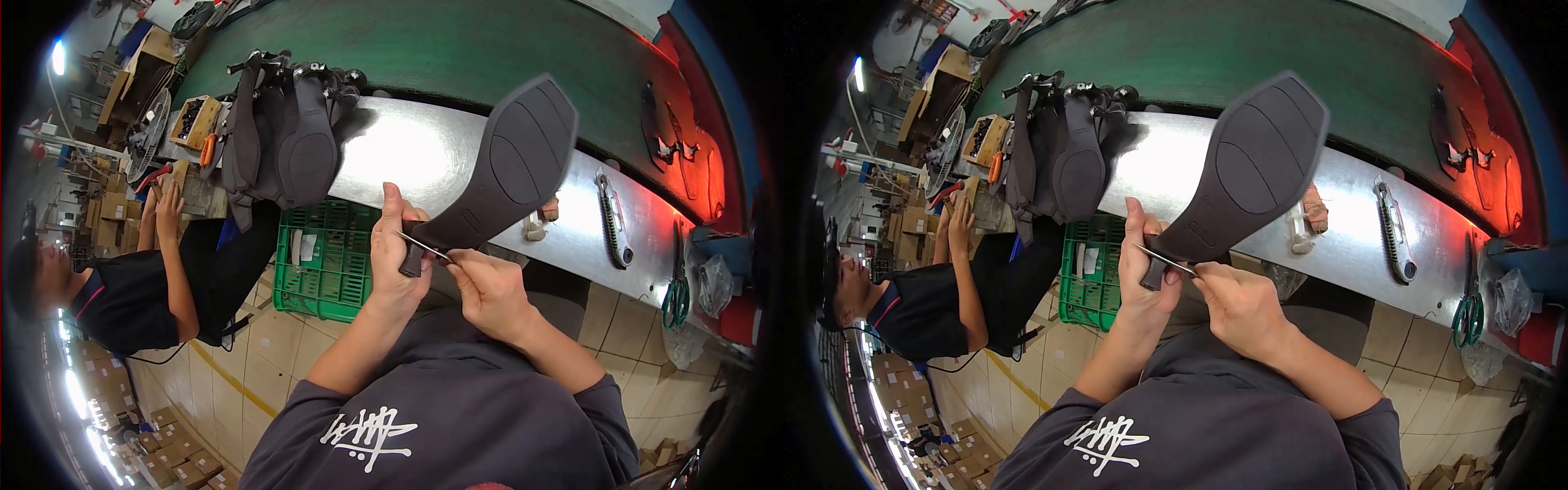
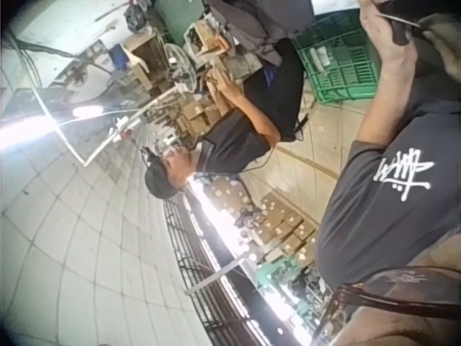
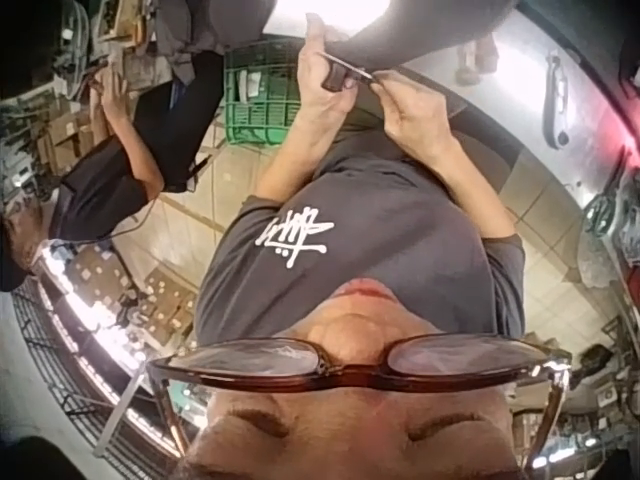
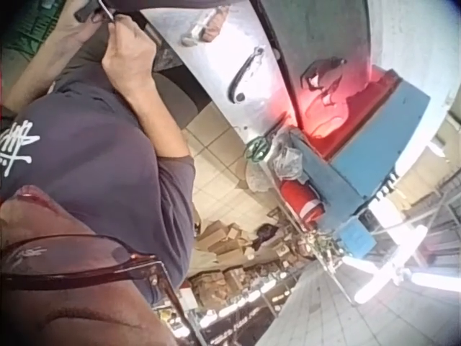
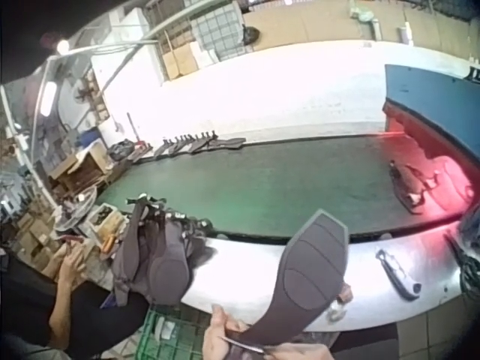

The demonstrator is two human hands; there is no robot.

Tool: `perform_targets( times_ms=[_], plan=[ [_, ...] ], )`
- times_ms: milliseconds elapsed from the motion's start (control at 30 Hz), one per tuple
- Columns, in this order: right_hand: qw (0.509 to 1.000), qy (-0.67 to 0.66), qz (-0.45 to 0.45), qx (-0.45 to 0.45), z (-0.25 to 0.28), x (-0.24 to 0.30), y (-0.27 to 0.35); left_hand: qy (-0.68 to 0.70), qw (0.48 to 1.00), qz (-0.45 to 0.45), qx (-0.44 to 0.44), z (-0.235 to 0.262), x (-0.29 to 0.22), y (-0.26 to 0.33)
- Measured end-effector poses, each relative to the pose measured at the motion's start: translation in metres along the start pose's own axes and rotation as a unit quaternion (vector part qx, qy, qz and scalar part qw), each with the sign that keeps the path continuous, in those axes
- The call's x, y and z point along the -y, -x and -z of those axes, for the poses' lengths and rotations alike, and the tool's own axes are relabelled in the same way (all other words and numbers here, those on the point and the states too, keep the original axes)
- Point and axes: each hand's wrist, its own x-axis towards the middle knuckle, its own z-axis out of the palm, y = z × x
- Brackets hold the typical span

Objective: Assemble and inspect shoe components on a production line.

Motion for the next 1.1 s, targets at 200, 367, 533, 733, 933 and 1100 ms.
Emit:
perform_targets(
  times_ms=[200, 367, 533, 733, 933, 1100],
  plan=[
    [0.999, 0.027, 0.014, 0.023, -0.004, 0.013, 0.002, -0.005, 0.999, 0.024, -0.031, 0.005, 0.001, -0.003],
    [0.996, 0.019, 0.063, 0.064, -0.012, 0.020, 0.013, 0.008, 0.998, 0.049, -0.043, 0.014, 0.007, -0.008],
    [0.999, -0.010, 0.025, -0.031, -0.007, 0.015, 0.004, 0.108, 0.990, 0.073, -0.050, 0.005, -0.009, -0.011],
    [0.999, 0.001, -0.049, 0.009, -0.010, 0.000, 0.000, 0.111, 0.985, 0.126, -0.043, 0.007, -0.004, -0.006],
    [0.998, -0.008, -0.035, 0.044, -0.014, 0.010, 0.002, 0.071, 0.992, 0.101, 0.020, 0.019, 0.003, -0.012],
    [0.998, -0.001, -0.022, 0.061, -0.010, 0.016, 0.007, 0.091, 0.992, 0.086, 0.009, 0.019, 0.002, -0.011]
  ],
)
